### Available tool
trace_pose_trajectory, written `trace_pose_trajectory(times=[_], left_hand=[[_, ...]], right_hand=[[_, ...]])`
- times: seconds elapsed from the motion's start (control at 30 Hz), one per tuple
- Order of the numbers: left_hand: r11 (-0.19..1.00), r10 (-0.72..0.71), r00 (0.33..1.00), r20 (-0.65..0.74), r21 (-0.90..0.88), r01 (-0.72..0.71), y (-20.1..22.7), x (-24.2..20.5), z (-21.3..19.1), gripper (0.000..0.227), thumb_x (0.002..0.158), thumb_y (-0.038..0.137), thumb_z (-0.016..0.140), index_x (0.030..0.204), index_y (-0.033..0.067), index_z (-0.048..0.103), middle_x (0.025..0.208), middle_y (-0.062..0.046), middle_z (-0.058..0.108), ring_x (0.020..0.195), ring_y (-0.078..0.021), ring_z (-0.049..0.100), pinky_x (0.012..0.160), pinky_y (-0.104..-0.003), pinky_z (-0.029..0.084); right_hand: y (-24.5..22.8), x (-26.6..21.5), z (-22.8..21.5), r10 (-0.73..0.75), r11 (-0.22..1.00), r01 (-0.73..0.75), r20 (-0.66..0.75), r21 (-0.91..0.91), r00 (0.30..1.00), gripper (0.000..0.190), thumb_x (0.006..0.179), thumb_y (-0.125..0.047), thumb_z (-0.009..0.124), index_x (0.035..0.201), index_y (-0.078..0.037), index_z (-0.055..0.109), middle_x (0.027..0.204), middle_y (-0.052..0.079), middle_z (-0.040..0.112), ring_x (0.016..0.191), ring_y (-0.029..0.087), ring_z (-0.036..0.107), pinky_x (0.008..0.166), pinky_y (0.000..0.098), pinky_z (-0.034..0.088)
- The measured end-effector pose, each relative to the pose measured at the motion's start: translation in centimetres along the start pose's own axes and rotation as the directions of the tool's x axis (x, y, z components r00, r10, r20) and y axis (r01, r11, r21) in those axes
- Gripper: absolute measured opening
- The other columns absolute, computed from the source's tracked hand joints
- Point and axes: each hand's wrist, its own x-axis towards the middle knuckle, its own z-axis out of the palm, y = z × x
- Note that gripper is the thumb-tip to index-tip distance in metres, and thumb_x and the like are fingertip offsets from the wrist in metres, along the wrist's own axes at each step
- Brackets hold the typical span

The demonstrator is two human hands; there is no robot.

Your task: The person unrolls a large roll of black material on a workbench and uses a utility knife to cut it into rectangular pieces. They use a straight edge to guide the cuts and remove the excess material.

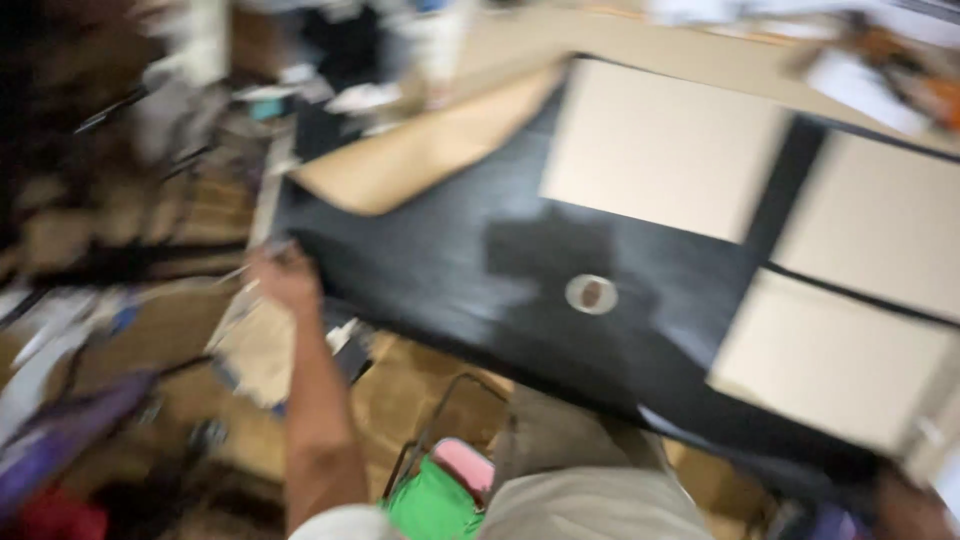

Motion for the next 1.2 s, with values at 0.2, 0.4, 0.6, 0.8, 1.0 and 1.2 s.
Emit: trace_pose_trajectory(times=[0.2, 0.4, 0.6, 0.8, 1.0, 1.2], left_hand=[[0.935, -0.109, 0.994, 0.020, -0.338, 0.109, 23.9, -1.8, -9.9, 0.020, 0.104, 0.014, 0.058, 0.116, -0.0022, 0.058, 0.110, -0.024, 0.059, 0.102, -0.0446, 0.055, 0.094, -0.049, 0.041], [0.702, 0.486, 0.624, 0.612, -0.698, 0.139, 43.1, -18.4, -12.2, 0.031, 0.094, 0.033, 0.070, 0.117, 0.0112, 0.073, 0.116, -0.010, 0.073, 0.107, -0.0295, 0.067, 0.097, -0.040, 0.049], [0.465, 0.787, 0.441, 0.431, -0.885, 0.035, 59.4, -24.4, -12.8, 0.040, 0.102, 0.020, 0.054, 0.137, 0.0016, 0.060, 0.130, -0.018, 0.066, 0.123, -0.0363, 0.061, 0.106, -0.049, 0.045], [0.769, 0.591, 0.461, 0.662, -0.636, -0.072, 65.9, -28.1, -6.6, 0.052, 0.102, 0.034, 0.051, 0.153, 0.0226, 0.052, 0.124, -0.010, 0.061, 0.114, -0.0414, 0.060, 0.099, -0.058, 0.048], [0.872, 0.481, 0.427, 0.765, -0.468, -0.144, 68.0, -27.8, -8.0, 0.049, 0.103, 0.043, 0.045, 0.151, 0.0384, 0.052, 0.119, -0.002, 0.051, 0.116, -0.0334, 0.052, 0.098, -0.053, 0.047], [0.887, 0.444, 0.399, 0.802, -0.455, -0.073, 67.2, -28.7, -5.8, 0.048, 0.101, 0.043, 0.046, 0.148, 0.0438, 0.053, 0.121, 0.001, 0.049, 0.119, -0.0293, 0.050, 0.100, -0.052, 0.046]], right_hand=[[-5.7, -0.8, -4.6, 0.716, 0.470, -0.586, 0.103, 0.661, 0.691, 0.054, 0.111, -0.042, 0.054, 0.114, 0.006, 0.077, 0.103, 0.034, 0.074, 0.094, 0.060, 0.068, 0.078, 0.0634, 0.053], [-5.4, 0.8, -9.1, 0.694, 0.273, -0.223, -0.031, 0.936, 0.719, 0.050, 0.110, -0.042, 0.054, 0.107, 0.004, 0.072, 0.095, 0.023, 0.072, 0.092, 0.028, 0.063, 0.081, 0.0501, 0.046], [-4.6, 1.3, -25.9, 0.448, -0.162, -0.218, 0.269, 0.962, 0.852, 0.032, 0.102, -0.033, 0.059, 0.128, -0.019, 0.072, 0.086, 0.000, 0.062, 0.066, 0.012, 0.052, 0.057, 0.0326, 0.044], [-2.5, 8.3, -26.3, 0.400, -0.045, 0.011, 0.008, 0.999, 0.917, 0.058, 0.097, -0.033, 0.070, 0.150, -0.012, 0.059, 0.117, 0.030, 0.066, 0.106, 0.033, 0.065, 0.090, 0.0484, 0.051], [-1.4, 13.6, -24.5, 0.326, 0.013, -0.045, 0.038, 0.999, 0.944, 0.063, 0.099, -0.031, 0.064, 0.158, -0.014, 0.048, 0.103, 0.018, 0.067, 0.086, 0.025, 0.063, 0.077, 0.0447, 0.053], [-0.8, 12.9, -24.8, 0.251, -0.159, 0.000, 0.040, 0.987, 0.967, 0.059, 0.096, -0.022, 0.064, 0.154, -0.016, 0.053, 0.074, 0.012, 0.058, 0.054, 0.023, 0.056, 0.047, 0.0372, 0.047]])
